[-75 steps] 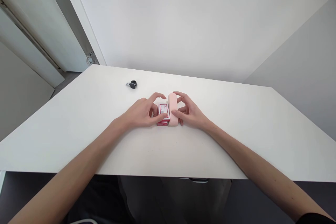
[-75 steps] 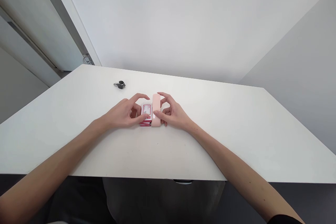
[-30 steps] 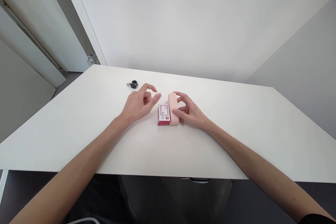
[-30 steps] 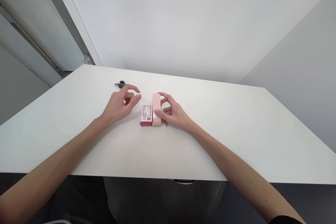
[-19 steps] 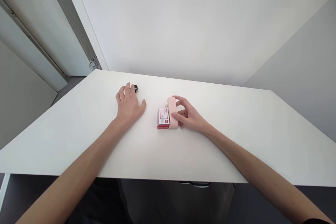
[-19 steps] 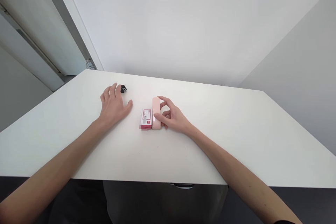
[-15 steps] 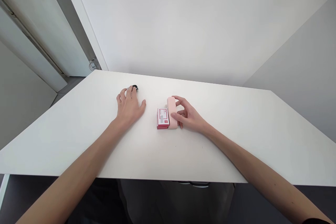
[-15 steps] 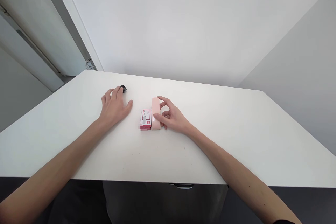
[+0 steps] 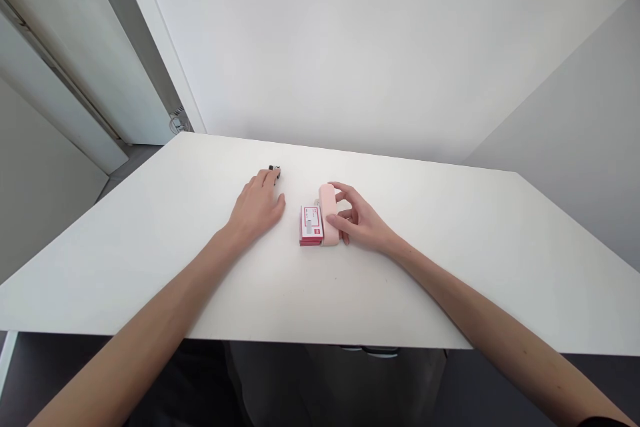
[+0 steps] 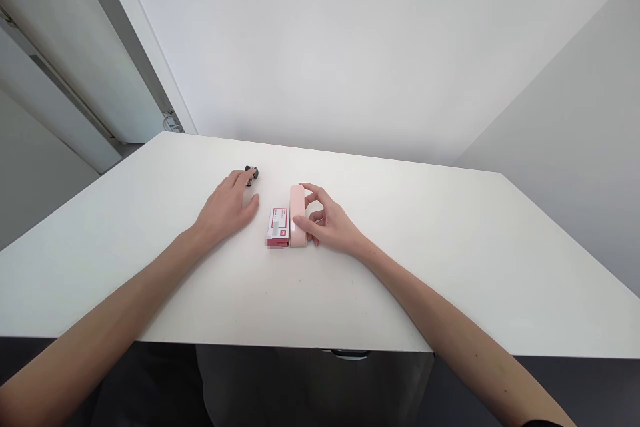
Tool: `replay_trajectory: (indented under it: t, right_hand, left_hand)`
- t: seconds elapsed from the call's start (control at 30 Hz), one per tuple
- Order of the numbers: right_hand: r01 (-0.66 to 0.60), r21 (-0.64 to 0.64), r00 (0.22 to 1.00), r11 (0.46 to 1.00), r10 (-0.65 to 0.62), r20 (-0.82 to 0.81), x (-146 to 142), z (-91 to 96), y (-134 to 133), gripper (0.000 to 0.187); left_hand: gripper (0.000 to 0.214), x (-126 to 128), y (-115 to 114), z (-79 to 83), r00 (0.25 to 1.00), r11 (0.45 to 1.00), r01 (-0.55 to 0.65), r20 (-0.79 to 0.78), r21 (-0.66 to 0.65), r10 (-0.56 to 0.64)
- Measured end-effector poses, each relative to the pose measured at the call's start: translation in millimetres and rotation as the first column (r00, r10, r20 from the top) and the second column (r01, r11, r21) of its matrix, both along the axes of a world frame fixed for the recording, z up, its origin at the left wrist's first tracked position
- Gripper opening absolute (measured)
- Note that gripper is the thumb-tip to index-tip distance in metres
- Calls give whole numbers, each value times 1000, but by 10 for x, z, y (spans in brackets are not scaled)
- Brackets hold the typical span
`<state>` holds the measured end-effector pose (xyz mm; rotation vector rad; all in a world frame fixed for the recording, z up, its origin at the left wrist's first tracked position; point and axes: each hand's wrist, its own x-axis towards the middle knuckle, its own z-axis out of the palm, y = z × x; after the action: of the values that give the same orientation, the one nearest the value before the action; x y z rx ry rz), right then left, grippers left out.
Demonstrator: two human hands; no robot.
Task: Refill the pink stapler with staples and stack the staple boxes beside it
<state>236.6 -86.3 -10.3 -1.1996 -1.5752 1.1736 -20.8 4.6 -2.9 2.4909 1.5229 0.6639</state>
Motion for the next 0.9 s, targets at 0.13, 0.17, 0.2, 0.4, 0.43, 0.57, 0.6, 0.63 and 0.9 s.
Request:
replay_trajectory:
  t: [0.13,0.17,0.2,0.4,0.43,0.57,0.6,0.63,0.9]
  right_hand:
    - [-1,0,1000,1000,1,-3,-9,8,0,74]
    - [-2,1,1000,1000,2,-2,-11,8,0,74]
    - [-3,3,1000,1000,3,-2,-12,8,1,74]
    - [2,-3,1000,1000,-2,-3,-8,8,-2,74]
    - [2,-3,1000,1000,-2,-3,-6,7,-3,74]
    - [0,2,1000,1000,0,-7,-2,3,0,73]
    - [0,2,1000,1000,0,-8,-2,2,1,73]
    - [0,1,1000,1000,0,-9,-2,2,2,73]
    - [4,-5,1000,1000,-4,-8,2,-4,-5,74]
  left_hand:
    - [47,11,-5,2,998,999,45,-35,2,-45]
    - [46,12,-5,-1,998,998,57,-36,14,-56]
    - [44,12,-4,-7,998,997,64,-29,34,-63]
    - [42,-12,27,-53,998,992,46,26,116,-49]
    - [41,-14,31,-58,999,993,50,16,107,-52]
    - [36,-4,21,-55,996,993,85,-31,76,-83]
    - [36,1,15,-50,996,992,88,-27,86,-86]
    - [37,5,9,-45,996,991,87,-17,102,-86]
    - [62,-31,71,-75,998,999,33,-56,23,-32]
